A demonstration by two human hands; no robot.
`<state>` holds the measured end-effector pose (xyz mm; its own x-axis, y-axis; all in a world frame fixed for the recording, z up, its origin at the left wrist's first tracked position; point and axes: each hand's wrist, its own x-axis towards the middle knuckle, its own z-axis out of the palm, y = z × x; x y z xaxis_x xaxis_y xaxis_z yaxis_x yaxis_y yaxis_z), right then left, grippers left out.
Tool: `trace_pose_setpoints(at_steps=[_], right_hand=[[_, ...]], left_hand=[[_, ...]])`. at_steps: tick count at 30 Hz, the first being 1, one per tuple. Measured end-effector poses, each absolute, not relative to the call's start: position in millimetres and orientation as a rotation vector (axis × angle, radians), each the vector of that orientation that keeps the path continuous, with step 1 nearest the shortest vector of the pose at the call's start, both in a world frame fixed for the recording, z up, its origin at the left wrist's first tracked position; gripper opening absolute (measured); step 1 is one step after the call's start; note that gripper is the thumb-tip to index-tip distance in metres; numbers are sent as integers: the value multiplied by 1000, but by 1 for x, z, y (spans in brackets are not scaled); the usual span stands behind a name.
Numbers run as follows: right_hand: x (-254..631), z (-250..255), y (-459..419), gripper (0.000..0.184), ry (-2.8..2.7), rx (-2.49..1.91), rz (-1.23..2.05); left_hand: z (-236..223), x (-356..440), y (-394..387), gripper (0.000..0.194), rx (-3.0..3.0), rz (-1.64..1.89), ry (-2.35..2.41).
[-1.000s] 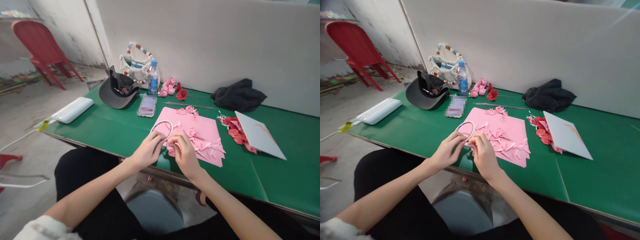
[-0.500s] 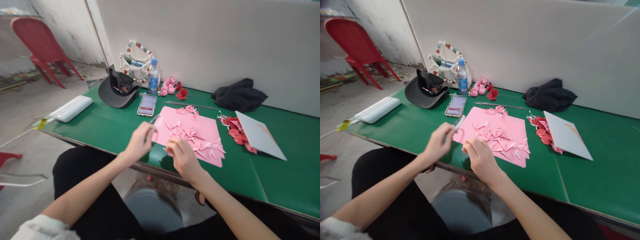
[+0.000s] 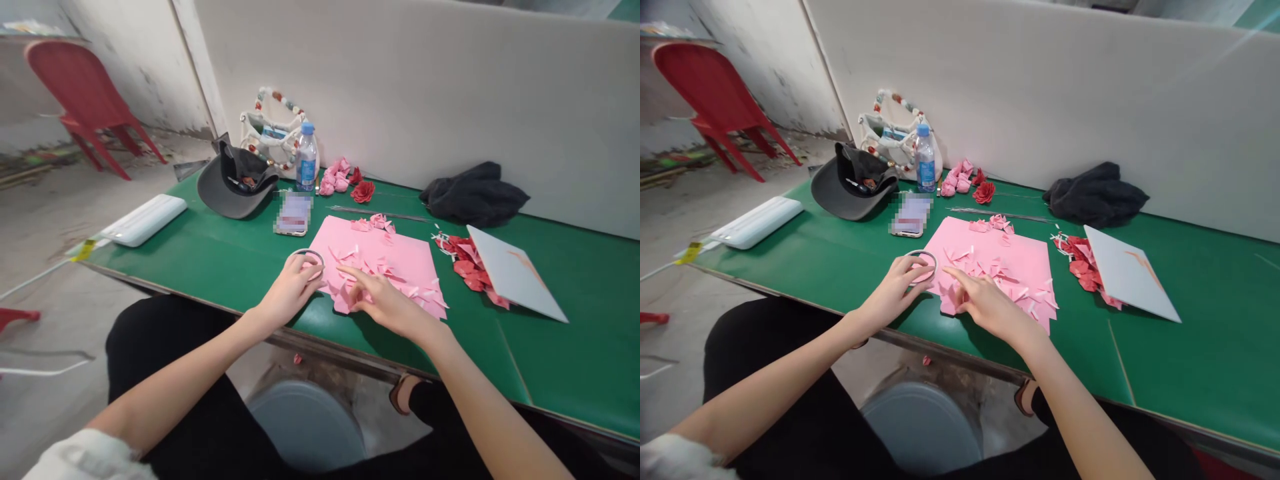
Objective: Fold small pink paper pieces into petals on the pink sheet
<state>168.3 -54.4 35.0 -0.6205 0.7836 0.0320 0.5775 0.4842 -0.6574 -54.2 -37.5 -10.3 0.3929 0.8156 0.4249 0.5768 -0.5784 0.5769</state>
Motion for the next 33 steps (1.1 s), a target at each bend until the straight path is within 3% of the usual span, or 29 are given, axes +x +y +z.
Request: trace_pose_setpoints(at_steps=[2, 6, 11, 15, 22, 29, 33], right_hand=[[165, 40, -57, 69, -2380, -1135, 742], [159, 45, -63, 66, -2365, -990, 516], [157, 38, -63, 63, -2400, -758, 387], [155, 36, -62, 57, -2215, -845, 556], [144, 29, -64, 63, -1825, -1074, 1073], [145, 32, -64, 63, -1715, -1038, 1190], [140, 29, -68, 58, -1707, -1105, 1085]], left_hand=[[-2, -50, -43, 27, 2117, 1041, 1102], [7, -43, -53, 35, 1538, 710, 828], [5, -44, -52, 25, 1077, 576, 706], [8, -46, -50, 22, 996, 673, 771], [13, -43, -54, 24, 1215, 834, 867], [8, -42, -56, 22, 1296, 981, 905], [2, -40, -55, 23, 1318, 945, 856]])
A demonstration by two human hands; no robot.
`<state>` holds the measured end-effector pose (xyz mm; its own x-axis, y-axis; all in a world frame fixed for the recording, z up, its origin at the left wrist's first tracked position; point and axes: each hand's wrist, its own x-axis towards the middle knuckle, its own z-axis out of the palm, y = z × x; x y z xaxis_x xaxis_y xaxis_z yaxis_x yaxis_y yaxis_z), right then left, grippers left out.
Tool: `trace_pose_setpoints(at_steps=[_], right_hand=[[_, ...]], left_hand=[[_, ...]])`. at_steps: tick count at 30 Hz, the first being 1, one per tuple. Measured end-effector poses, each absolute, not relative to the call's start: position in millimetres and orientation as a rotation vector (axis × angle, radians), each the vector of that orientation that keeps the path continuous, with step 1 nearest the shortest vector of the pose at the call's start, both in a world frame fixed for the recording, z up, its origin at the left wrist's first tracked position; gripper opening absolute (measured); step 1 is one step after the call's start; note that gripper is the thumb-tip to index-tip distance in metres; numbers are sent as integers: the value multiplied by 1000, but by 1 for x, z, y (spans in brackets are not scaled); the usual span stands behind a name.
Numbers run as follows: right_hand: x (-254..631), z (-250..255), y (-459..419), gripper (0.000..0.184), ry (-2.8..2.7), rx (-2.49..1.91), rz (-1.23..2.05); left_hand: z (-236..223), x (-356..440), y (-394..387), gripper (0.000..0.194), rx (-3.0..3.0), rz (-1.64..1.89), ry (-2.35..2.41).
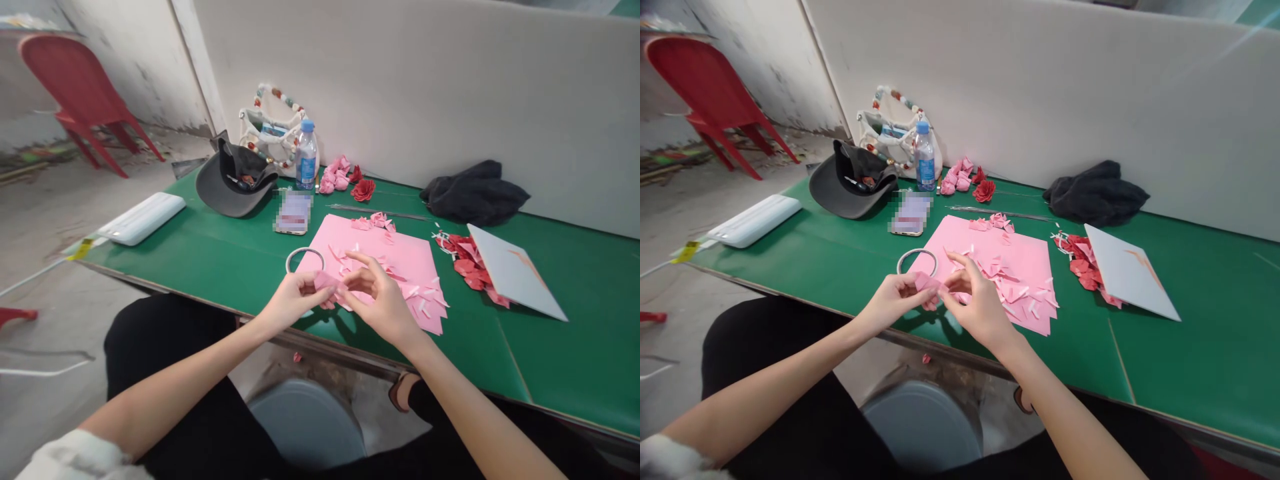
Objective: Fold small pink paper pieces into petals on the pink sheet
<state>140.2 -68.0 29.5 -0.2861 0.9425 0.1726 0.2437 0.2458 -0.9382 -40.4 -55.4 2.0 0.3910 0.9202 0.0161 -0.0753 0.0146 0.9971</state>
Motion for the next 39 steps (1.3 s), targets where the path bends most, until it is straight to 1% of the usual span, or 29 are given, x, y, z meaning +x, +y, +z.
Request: trace_pose_setpoints(at_steps=[5, 8, 10, 14, 18, 30, 39], right_hand=[[145, 31, -65, 47, -1695, -1127, 1004], [149, 37, -62, 28, -1608, -1123, 976], [149, 39, -61, 16, -1534, -1119, 1094], [144, 33, -63, 20, -1368, -1132, 1409], [142, 27, -63, 24, -1246, -1156, 1523], [150, 29, -56, 25, -1352, -1227, 1515], [152, 27, -55, 27, -1419, -1260, 1473]], left_hand=[[3, -40, -53, 24, 1291, 966, 916], [8, -40, -53, 25, 1269, 998, 980], [10, -39, -54, 27, 1259, 997, 986], [11, -37, -56, 29, 1262, 993, 953], [11, -37, -57, 28, 1262, 983, 928], [8, -42, -53, 26, 1322, 842, 843], [8, -42, -53, 25, 1322, 807, 819]])
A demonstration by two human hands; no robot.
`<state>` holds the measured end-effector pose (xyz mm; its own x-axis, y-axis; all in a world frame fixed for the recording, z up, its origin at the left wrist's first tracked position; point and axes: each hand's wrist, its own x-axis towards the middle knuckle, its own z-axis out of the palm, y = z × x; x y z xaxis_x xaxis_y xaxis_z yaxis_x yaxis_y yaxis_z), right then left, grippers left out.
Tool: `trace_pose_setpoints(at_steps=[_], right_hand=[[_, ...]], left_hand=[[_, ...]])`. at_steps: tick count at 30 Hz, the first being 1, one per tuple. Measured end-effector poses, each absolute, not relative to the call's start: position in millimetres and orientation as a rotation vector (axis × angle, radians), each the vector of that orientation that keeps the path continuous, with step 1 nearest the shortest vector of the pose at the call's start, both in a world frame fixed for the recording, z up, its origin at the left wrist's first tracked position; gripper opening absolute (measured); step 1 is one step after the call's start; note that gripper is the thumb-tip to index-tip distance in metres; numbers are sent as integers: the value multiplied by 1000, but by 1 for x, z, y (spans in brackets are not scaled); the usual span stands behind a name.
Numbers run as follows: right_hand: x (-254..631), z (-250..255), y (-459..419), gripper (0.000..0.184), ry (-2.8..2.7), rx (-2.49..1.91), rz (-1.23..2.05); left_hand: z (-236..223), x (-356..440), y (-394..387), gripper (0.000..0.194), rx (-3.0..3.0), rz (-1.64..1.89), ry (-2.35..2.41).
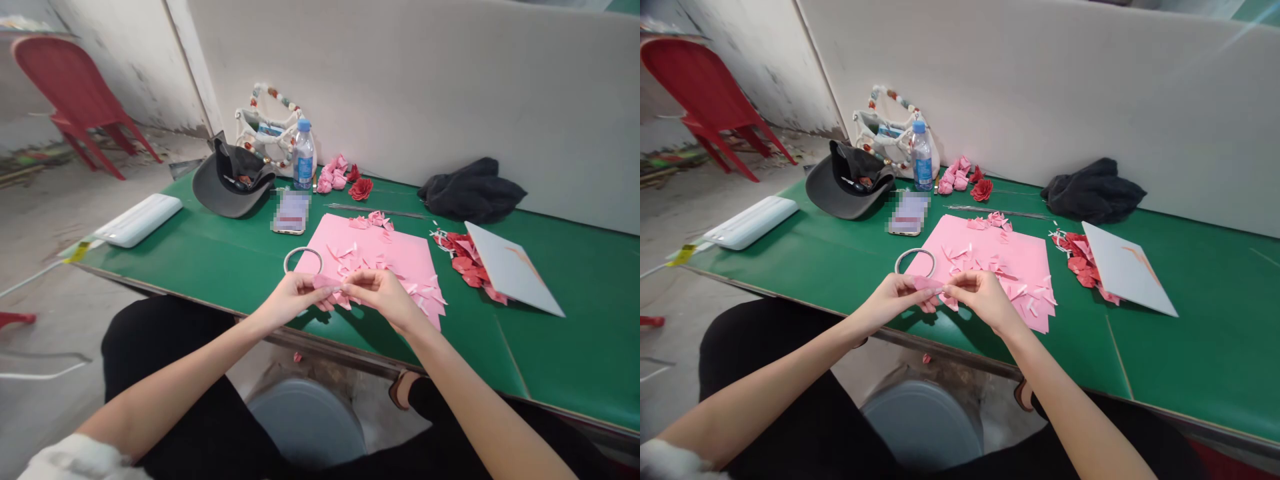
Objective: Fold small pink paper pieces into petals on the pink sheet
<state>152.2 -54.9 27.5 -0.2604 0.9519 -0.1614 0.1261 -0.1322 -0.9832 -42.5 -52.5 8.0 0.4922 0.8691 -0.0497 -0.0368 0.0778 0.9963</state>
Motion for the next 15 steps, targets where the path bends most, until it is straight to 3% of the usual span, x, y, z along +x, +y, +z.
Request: trace_pose_setpoints(at_steps=[15], right_hand=[[147, 19, -56, 23, -1470, -1252, 1374]], left_hand=[[3, -38, -56, 21, 1207, 870, 897]])
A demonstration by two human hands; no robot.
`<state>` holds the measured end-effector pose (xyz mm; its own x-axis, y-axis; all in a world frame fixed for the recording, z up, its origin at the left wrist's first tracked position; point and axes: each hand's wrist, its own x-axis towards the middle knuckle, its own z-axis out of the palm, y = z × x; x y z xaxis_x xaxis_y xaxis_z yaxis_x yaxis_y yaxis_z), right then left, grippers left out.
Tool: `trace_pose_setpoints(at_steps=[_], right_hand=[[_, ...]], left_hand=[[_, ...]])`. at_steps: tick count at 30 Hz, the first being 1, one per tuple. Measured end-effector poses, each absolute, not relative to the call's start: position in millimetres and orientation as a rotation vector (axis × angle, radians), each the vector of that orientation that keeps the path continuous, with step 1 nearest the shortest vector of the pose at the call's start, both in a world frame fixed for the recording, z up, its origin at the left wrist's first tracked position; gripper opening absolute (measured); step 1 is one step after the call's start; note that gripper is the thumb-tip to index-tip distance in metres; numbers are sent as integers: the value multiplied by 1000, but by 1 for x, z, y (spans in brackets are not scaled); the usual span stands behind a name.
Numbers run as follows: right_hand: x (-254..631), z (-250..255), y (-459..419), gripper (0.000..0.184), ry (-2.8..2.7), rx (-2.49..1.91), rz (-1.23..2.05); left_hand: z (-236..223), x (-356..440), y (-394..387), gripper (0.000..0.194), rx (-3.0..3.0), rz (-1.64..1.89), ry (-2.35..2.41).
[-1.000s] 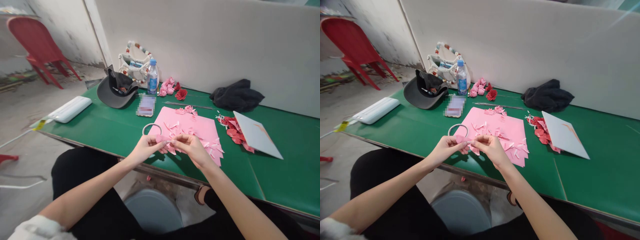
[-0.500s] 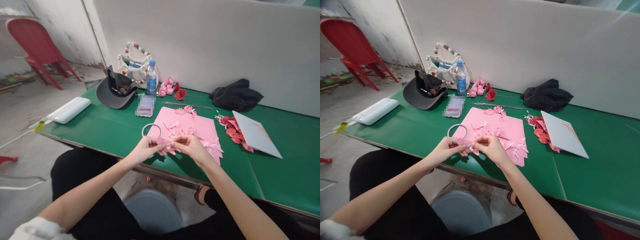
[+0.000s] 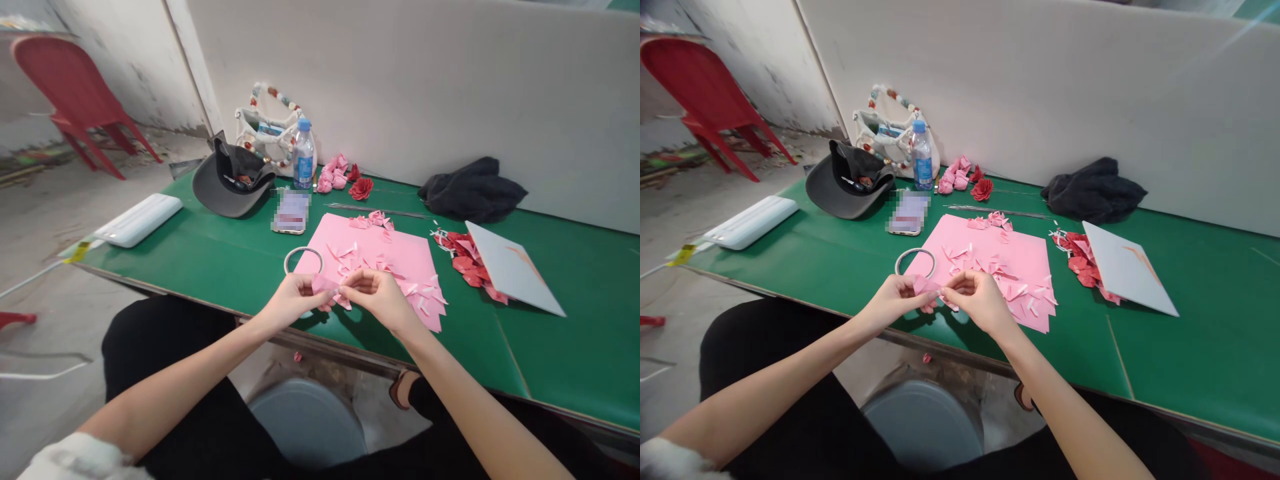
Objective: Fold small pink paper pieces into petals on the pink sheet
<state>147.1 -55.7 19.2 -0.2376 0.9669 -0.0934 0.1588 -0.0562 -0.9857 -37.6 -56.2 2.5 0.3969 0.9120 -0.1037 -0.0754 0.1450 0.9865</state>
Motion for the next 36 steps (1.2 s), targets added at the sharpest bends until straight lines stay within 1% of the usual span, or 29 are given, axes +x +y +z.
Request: trace_pose_setpoints(at_steps=[8, 13, 17, 20, 24, 28, 31, 33, 36], right_hand=[[149, 26, -56, 24, -1477, -1233, 1415], [152, 22, -52, 30, -1376, -1278, 1449], [160, 26, -48, 33, -1247, -1275, 1374], [157, 29, -51, 31, -1408, -1236, 1370], [148, 23, -56, 21, -1599, -1164, 1324], [154, 17, -50, 15, -1577, -1197, 1221], [166, 16, -43, 11, -1677, -1297, 1108], [170, 14, -41, 5, -1798, -1355, 1097], [169, 6, -40, 11, -1963, -1421, 943]], left_hand=[[4, -39, -55, 22, 1227, 834, 868], [2, -38, -57, 21, 1273, 943, 928], [6, -40, -58, 20, 1286, 1005, 1018], [6, -39, -58, 22, 1294, 978, 990], [3, -37, -59, 24, 1374, 889, 891], [5, -43, -56, 26, 1663, 836, 950], [7, -55, -49, 23, 2086, 831, 1239], [5, -62, -43, 19, 2333, 709, 1390], [-1, -67, -38, 15, 2501, 567, 1458]])
